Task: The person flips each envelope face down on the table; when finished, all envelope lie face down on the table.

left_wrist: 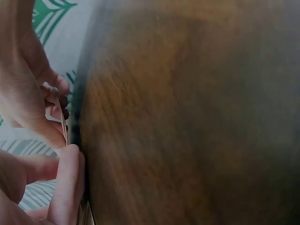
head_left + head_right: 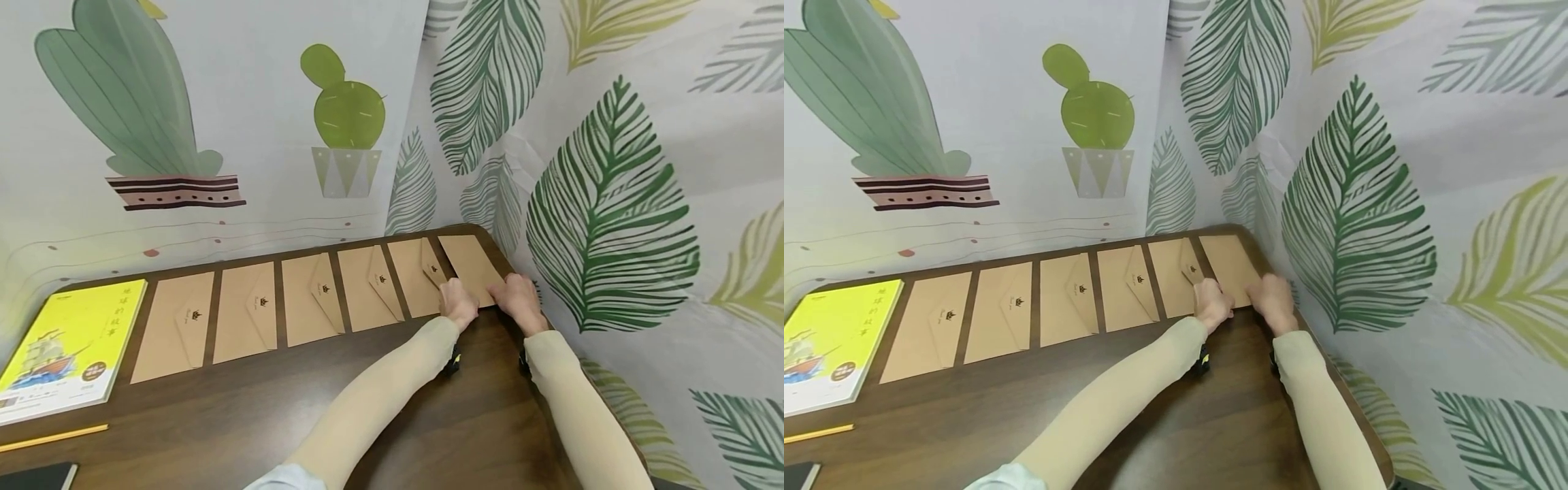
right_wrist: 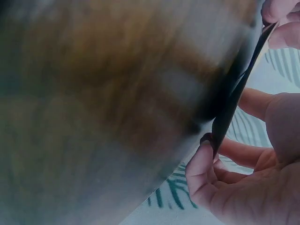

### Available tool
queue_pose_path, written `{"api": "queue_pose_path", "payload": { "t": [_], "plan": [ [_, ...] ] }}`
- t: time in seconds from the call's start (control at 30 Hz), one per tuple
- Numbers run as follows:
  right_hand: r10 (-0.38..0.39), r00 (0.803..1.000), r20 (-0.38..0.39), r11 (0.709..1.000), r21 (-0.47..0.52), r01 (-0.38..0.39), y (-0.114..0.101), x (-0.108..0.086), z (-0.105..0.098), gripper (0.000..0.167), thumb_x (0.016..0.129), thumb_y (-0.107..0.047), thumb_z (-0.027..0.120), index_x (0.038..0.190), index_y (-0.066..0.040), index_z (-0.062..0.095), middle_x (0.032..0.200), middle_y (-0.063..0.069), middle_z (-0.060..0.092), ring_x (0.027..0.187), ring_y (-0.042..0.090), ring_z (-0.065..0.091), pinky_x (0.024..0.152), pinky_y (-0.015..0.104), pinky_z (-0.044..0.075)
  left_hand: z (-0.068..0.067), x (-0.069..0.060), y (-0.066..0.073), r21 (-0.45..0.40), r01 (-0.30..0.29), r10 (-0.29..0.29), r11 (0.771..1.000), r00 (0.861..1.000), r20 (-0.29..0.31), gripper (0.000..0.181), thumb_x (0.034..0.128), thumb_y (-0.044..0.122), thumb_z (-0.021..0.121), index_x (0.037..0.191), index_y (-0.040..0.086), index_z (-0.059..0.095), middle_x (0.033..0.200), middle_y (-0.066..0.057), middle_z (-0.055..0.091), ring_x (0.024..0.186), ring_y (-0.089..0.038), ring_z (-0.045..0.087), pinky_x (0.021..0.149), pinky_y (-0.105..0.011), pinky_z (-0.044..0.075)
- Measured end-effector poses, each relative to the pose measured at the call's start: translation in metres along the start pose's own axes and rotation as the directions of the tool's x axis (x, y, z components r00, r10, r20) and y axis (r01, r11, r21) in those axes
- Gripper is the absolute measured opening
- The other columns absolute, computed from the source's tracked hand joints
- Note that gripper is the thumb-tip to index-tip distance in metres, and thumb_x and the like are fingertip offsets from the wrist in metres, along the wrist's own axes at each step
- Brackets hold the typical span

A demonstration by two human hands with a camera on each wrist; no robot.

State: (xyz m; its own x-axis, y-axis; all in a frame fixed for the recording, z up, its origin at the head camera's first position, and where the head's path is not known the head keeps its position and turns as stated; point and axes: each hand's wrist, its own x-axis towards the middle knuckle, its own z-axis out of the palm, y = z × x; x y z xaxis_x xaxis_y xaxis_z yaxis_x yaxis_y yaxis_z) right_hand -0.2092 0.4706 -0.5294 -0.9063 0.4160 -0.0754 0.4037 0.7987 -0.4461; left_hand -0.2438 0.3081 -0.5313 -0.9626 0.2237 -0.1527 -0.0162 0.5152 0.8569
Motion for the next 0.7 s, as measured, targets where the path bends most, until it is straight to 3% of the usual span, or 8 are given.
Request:
{"api": "queue_pose_path", "payload": {
  "t": [0.1,0.27,0.37,0.57,0.7],
  "plan": [
    [-0.003,1.0,-0.014,0.999,-0.036,0.002,-0.009,-0.005,-0.003,0.043,0.1,-0.035,0.064,0.093,0.007,0.069,0.104,0.037,0.065,0.084,0.047,0.064,0.073,0.053,0.055,0.008,0.005,-0.002,0.122,-0.049,0.054,0.991,0.998,-0.041,0.016,0.0858,0.001,0.079,0.07,0.005,0.076,0.076,-0.012,0.077,0.061,-0.019,0.069,0.052,-0.03,0.055],
    [0.006,0.999,-0.034,0.994,-0.107,-0.01,-0.027,-0.016,-0.011,0.049,0.099,-0.035,0.068,0.106,0.013,0.073,0.116,0.043,0.064,0.102,0.058,0.066,0.084,0.062,0.059,0.018,0.011,-0.006,0.237,-0.11,0.132,0.965,0.988,-0.078,0.004,0.089,0.008,0.082,0.088,0.004,0.083,0.098,-0.017,0.083,0.094,-0.032,0.081,0.069,-0.038,0.066],
    [0.009,0.999,-0.04,0.992,-0.124,-0.014,-0.034,-0.02,-0.015,0.05,0.099,-0.034,0.071,0.109,0.015,0.073,0.118,0.044,0.063,0.107,0.061,0.065,0.087,0.065,0.06,0.021,0.012,-0.005,0.264,-0.119,0.141,0.957,0.988,-0.069,0.004,0.0897,0.007,0.08,0.088,0.005,0.083,0.101,-0.017,0.083,0.096,-0.033,0.082,0.071,-0.039,0.066],
    [0.007,0.999,-0.047,0.989,-0.146,-0.014,-0.039,-0.027,-0.018,0.047,0.102,-0.029,0.066,0.11,0.017,0.072,0.119,0.045,0.06,0.111,0.064,0.063,0.092,0.068,0.058,0.023,0.014,-0.002,0.316,-0.124,0.135,0.941,0.991,-0.014,0.009,0.093,0.005,0.074,0.087,0.007,0.08,0.103,-0.016,0.082,0.094,-0.032,0.081,0.059,-0.038,0.061],
    [0.008,0.998,-0.055,0.988,-0.153,-0.016,-0.04,-0.03,-0.017,0.044,0.101,-0.028,0.066,0.106,0.016,0.074,0.118,0.043,0.062,0.111,0.064,0.062,0.093,0.069,0.058,0.022,0.012,-0.001,0.352,-0.149,0.151,0.924,0.988,0.02,0.011,0.0955,0.005,0.072,0.089,0.008,0.079,0.104,-0.015,0.082,0.095,-0.03,0.082,0.06,-0.036,0.06]
  ]
}}
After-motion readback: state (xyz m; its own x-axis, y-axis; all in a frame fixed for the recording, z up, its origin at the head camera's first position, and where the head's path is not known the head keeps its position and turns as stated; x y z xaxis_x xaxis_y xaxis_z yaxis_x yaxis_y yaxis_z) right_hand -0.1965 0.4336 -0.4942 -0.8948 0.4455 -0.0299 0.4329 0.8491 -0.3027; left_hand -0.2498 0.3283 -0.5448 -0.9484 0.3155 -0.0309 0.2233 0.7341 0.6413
